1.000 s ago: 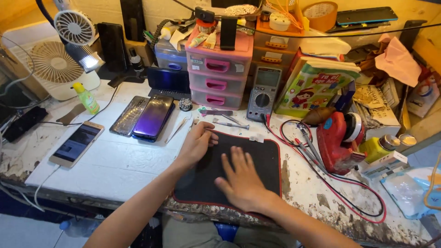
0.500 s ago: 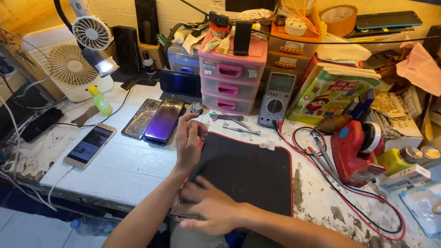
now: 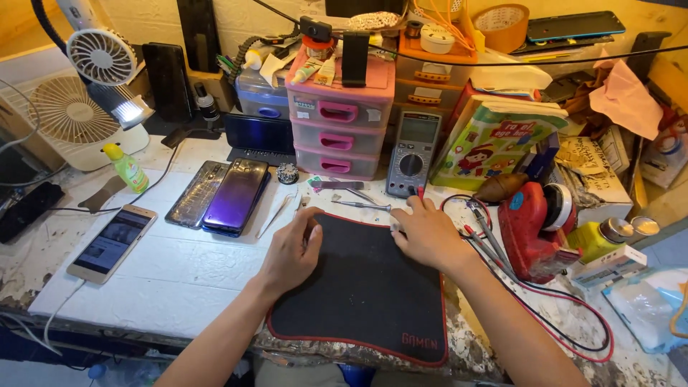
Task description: Disassembling, inspecting, and reassembling mobile phone components on a repair bench.
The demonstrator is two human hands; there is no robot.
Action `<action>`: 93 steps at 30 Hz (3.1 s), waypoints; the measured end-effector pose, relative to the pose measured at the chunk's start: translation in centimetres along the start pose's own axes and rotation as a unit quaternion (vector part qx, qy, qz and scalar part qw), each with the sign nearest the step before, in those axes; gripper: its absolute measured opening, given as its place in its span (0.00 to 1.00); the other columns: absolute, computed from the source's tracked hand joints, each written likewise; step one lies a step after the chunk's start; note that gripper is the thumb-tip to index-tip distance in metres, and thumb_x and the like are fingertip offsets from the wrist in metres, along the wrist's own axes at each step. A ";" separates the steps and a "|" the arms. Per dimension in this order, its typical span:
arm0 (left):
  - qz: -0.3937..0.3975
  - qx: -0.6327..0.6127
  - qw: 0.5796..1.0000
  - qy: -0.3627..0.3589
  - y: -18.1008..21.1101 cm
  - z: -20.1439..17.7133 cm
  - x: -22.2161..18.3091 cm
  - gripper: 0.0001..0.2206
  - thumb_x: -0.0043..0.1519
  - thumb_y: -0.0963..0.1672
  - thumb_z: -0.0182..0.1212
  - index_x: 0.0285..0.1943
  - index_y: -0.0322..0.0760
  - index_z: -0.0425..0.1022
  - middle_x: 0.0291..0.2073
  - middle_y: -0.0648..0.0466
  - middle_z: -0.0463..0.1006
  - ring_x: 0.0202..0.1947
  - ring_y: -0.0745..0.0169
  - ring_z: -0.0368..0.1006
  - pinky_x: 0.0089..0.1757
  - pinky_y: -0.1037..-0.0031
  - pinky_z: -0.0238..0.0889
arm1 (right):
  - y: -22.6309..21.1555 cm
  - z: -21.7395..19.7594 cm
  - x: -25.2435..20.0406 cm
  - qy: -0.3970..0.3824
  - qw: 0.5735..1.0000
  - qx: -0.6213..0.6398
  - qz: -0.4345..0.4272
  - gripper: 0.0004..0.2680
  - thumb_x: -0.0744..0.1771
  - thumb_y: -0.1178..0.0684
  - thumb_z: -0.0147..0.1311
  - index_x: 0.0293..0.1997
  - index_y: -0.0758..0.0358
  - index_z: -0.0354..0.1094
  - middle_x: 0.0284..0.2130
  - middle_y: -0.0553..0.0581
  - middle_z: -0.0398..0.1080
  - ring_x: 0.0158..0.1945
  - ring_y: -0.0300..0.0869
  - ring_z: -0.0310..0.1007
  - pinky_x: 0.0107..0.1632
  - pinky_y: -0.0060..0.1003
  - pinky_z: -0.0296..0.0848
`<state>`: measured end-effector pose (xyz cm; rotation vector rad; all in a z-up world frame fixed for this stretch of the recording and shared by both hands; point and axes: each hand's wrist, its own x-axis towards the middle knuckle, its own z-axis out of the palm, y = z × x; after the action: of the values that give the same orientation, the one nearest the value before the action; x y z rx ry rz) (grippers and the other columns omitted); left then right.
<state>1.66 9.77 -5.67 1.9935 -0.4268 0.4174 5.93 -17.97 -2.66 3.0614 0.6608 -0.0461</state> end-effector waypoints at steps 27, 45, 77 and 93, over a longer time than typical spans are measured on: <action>0.015 0.366 0.899 -0.241 -4.6 -1.8 10.1 0.09 0.62 0.41 0.61 0.50 0.41 0.81 0.41 0.42 0.80 0.45 0.36 0.79 0.42 0.56 0.75 | -0.4 2.4 2.4 0.009 0.997 0.072 -0.030 0.10 0.69 0.54 0.49 0.52 0.58 0.76 0.42 0.64 0.76 0.43 0.57 0.79 0.42 0.49 0.80; -0.010 0.241 0.963 -0.117 1.6 -6.6 3.8 0.08 0.65 0.44 0.58 0.49 0.41 0.80 0.40 0.46 0.81 0.42 0.42 0.79 0.38 0.55 0.75 | 0.2 3.8 5.3 -0.002 0.992 0.047 -0.116 0.11 0.71 0.56 0.44 0.58 0.52 0.71 0.43 0.64 0.72 0.41 0.58 0.80 0.42 0.48 0.81; 0.068 0.527 0.800 -0.281 -12.5 3.4 15.9 0.10 0.61 0.38 0.58 0.46 0.42 0.83 0.45 0.48 0.82 0.43 0.43 0.82 0.40 0.56 0.77 | -4.0 5.5 4.4 0.056 0.686 0.723 0.058 0.06 0.66 0.62 0.60 0.46 0.72 0.74 0.31 0.61 0.74 0.28 0.40 0.78 0.32 0.30 0.77; 0.004 0.520 0.795 -0.314 -13.1 3.5 16.6 0.12 0.67 0.45 0.55 0.54 0.58 0.81 0.46 0.47 0.84 0.48 0.42 0.81 0.46 0.57 0.75 | -3.9 5.8 4.0 0.061 0.678 0.731 0.053 0.06 0.66 0.62 0.61 0.45 0.72 0.74 0.31 0.62 0.74 0.29 0.41 0.78 0.33 0.31 0.77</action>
<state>22.70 10.30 -9.64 3.2318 -0.7074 -0.0930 7.81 -12.90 -8.56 4.6700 0.5591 -0.7178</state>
